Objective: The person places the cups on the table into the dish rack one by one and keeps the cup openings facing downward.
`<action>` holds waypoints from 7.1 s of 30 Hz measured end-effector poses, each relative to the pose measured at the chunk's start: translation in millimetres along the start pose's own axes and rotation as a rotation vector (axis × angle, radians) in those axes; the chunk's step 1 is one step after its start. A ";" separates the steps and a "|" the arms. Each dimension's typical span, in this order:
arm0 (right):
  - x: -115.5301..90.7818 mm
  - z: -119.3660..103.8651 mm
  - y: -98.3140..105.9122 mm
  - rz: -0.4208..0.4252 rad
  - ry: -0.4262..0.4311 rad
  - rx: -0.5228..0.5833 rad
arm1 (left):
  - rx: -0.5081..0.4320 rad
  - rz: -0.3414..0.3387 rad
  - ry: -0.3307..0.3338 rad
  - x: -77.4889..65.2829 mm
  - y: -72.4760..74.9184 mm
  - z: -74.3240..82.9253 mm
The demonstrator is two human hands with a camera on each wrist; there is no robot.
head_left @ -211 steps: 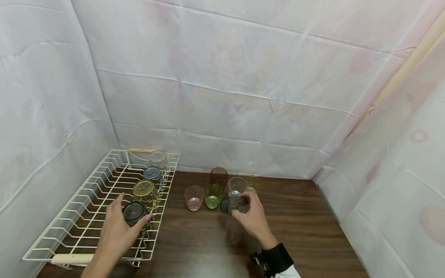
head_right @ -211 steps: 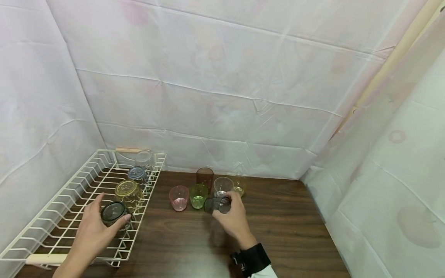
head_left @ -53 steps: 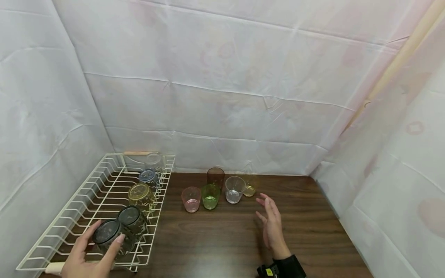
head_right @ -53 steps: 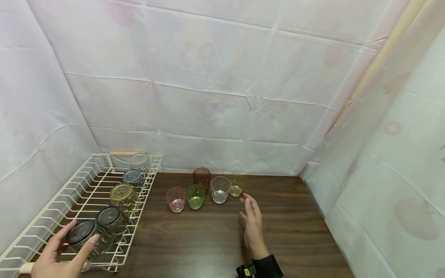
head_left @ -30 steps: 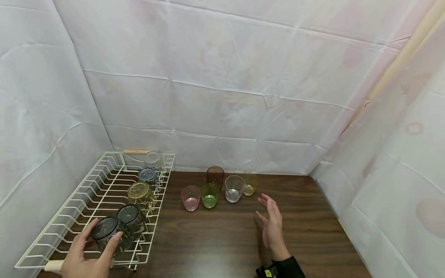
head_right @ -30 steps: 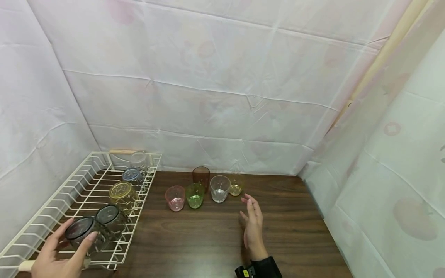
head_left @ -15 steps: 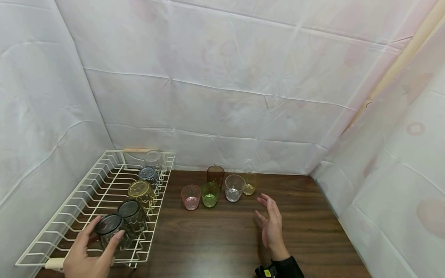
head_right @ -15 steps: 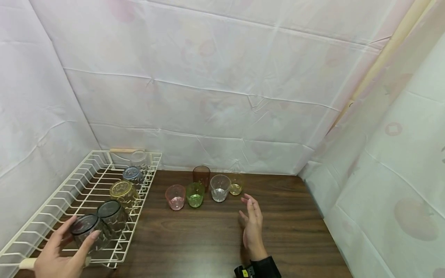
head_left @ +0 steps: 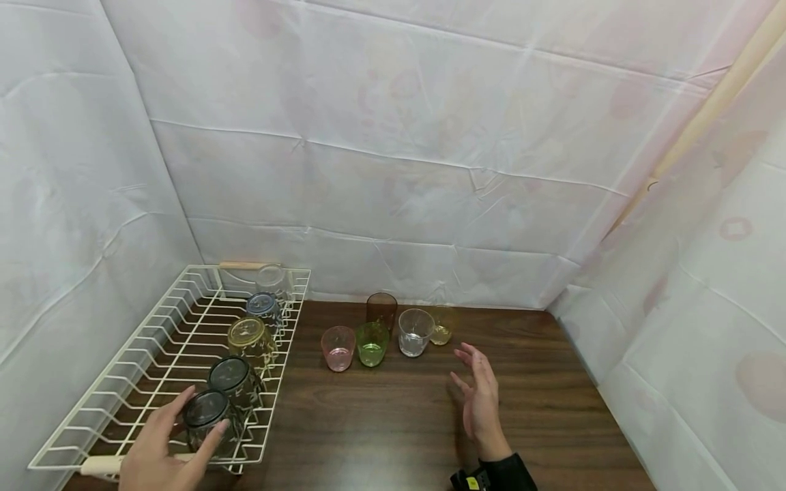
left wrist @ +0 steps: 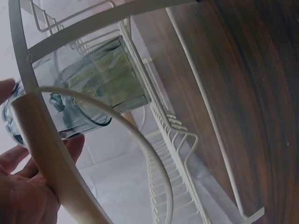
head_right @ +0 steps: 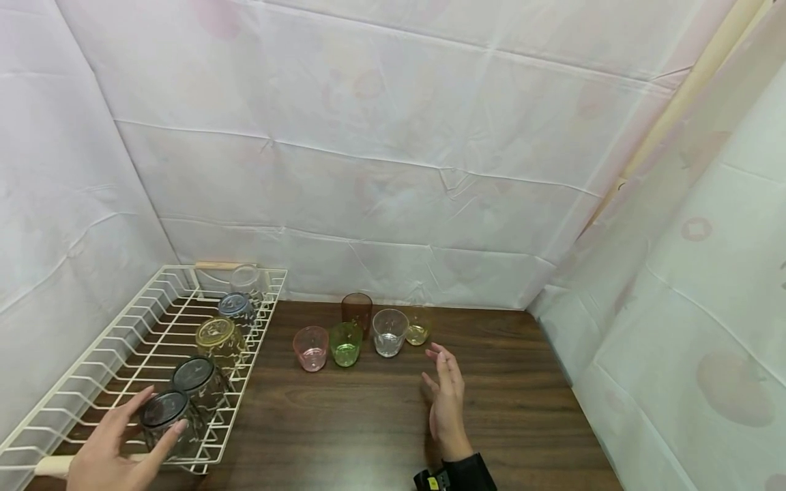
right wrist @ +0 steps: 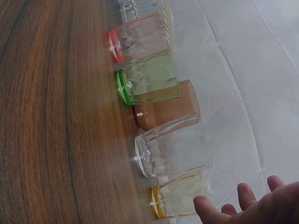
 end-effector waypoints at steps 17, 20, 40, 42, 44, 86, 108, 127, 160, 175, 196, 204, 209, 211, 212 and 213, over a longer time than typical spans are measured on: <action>1.1 3.4 -1.4 -0.013 -0.016 -0.025 | 0.229 -0.147 -0.143 3.2 -4.4 -8.8; 1.3 3.3 -1.2 -0.015 -0.011 -0.027 | 0.280 -0.200 -0.128 3.6 -5.2 -10.4; -1.0 5.9 0.1 -0.014 0.001 -0.029 | 0.441 -0.542 0.026 13.2 -6.9 -7.4; -0.9 6.0 -0.8 -0.010 -0.006 -0.029 | 0.426 -0.513 0.014 12.0 -6.7 -6.7; -0.3 5.8 -1.7 -0.011 -0.007 -0.037 | 0.409 -0.473 0.000 10.2 -6.6 -6.2; 96.8 14.7 -79.2 -0.792 0.197 -1.279 | 0.004 0.030 0.083 3.0 15.1 19.5; 86.9 7.7 -82.2 -0.871 0.247 -1.293 | 0.111 0.052 0.133 -5.6 17.5 20.4; 78.6 8.2 -70.8 -0.738 0.263 -1.114 | 0.081 0.060 0.062 -7.4 10.4 24.8; -8.3 -25.0 -46.0 -0.482 -0.073 0.981 | 0.103 -0.039 0.073 -19.4 -7.2 40.9; -16.3 -19.5 -53.3 -0.434 -0.187 1.166 | 0.003 -0.029 -0.051 -20.4 -15.2 53.1; -21.7 -15.8 -62.2 -0.552 -0.142 1.159 | -0.162 -0.355 -0.225 -28.0 -79.9 128.0; -28.1 -16.4 -70.4 -0.578 -0.132 1.139 | -0.393 -0.636 -0.145 -15.6 -109.0 184.8; -32.2 -15.4 -75.3 -0.607 -0.122 1.118 | -0.486 -0.753 -0.069 -16.6 -119.4 200.6; -33.8 -14.9 -75.4 -0.617 -0.123 1.127 | -0.500 -0.755 -0.071 -18.4 -120.9 202.0; -34.5 -14.6 -75.1 -0.621 -0.124 1.130 | -0.507 -0.750 -0.082 -19.3 -121.3 202.4; -34.9 -14.5 -74.9 -0.622 -0.129 1.135 | -0.515 -0.744 -0.092 -20.2 -121.6 202.3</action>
Point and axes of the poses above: each hand's wrist, its own x-axis towards the middle knuckle, its own y-axis out of the back of the hand, z = x × y, the point moved 2 cm from there along x, towards the middle knuckle, and after that the axes turned 12 degrees about y, right-handed, at the moved point
